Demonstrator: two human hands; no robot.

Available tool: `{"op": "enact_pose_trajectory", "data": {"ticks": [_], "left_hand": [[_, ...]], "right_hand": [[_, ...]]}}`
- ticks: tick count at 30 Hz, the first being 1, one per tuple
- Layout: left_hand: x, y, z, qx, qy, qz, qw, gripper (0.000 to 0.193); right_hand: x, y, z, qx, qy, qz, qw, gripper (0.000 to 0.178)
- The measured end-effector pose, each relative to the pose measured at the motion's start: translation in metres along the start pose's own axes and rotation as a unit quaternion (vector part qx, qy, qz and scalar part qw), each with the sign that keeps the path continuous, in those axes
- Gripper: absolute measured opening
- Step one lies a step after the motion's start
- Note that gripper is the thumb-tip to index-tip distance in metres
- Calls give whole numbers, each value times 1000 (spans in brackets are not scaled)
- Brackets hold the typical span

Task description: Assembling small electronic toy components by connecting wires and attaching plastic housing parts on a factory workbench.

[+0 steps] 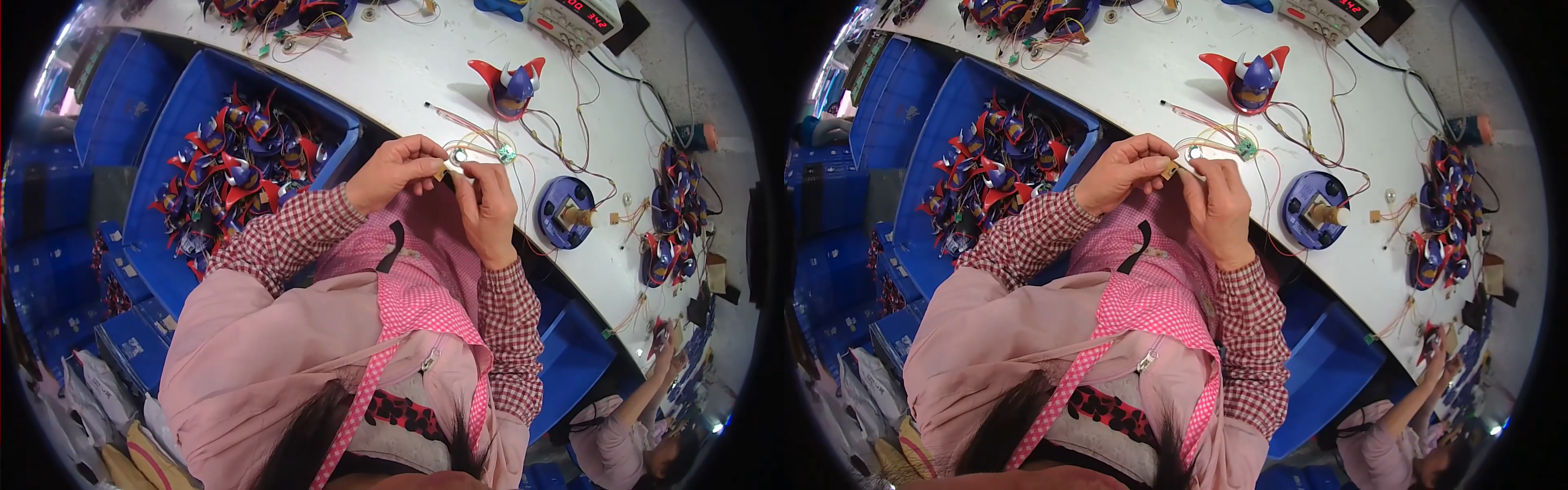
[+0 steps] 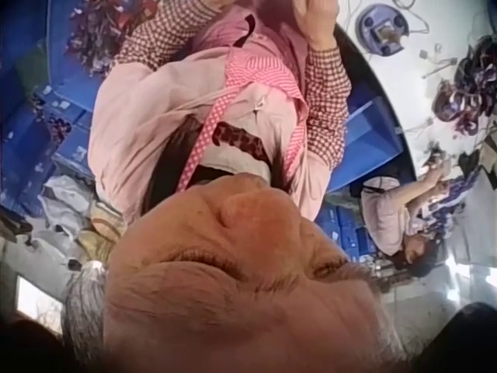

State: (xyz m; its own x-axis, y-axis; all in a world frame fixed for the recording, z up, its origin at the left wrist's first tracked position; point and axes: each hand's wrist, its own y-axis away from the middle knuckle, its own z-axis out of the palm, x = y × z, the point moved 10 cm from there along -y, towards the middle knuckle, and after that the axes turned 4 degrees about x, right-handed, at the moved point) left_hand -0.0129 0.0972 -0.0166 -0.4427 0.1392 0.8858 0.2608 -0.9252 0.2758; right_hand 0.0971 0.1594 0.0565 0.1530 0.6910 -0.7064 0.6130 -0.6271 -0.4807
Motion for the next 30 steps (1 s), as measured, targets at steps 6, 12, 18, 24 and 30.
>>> {"op": "enact_pose_trajectory", "data": {"ticks": [6,12,18,24,30], "left_hand": [[-1,3,3,-2,-27,10,1000,20],[-8,3,6,8,22,15,1000,20],[-15,3,8,29,34,23,999,20],[27,8,17,74,-253,119,957,37],[59,-1,151,-47,-512,412,752,89]], "right_hand": [[-7,5,10,-25,-71,50,996,12],[-6,11,9,4,-61,48,997,12],[-9,18,2,46,-43,6,998,12],[-26,19,-50,68,1,-25,997,20],[42,47,-172,227,-20,174,958,36]]}}
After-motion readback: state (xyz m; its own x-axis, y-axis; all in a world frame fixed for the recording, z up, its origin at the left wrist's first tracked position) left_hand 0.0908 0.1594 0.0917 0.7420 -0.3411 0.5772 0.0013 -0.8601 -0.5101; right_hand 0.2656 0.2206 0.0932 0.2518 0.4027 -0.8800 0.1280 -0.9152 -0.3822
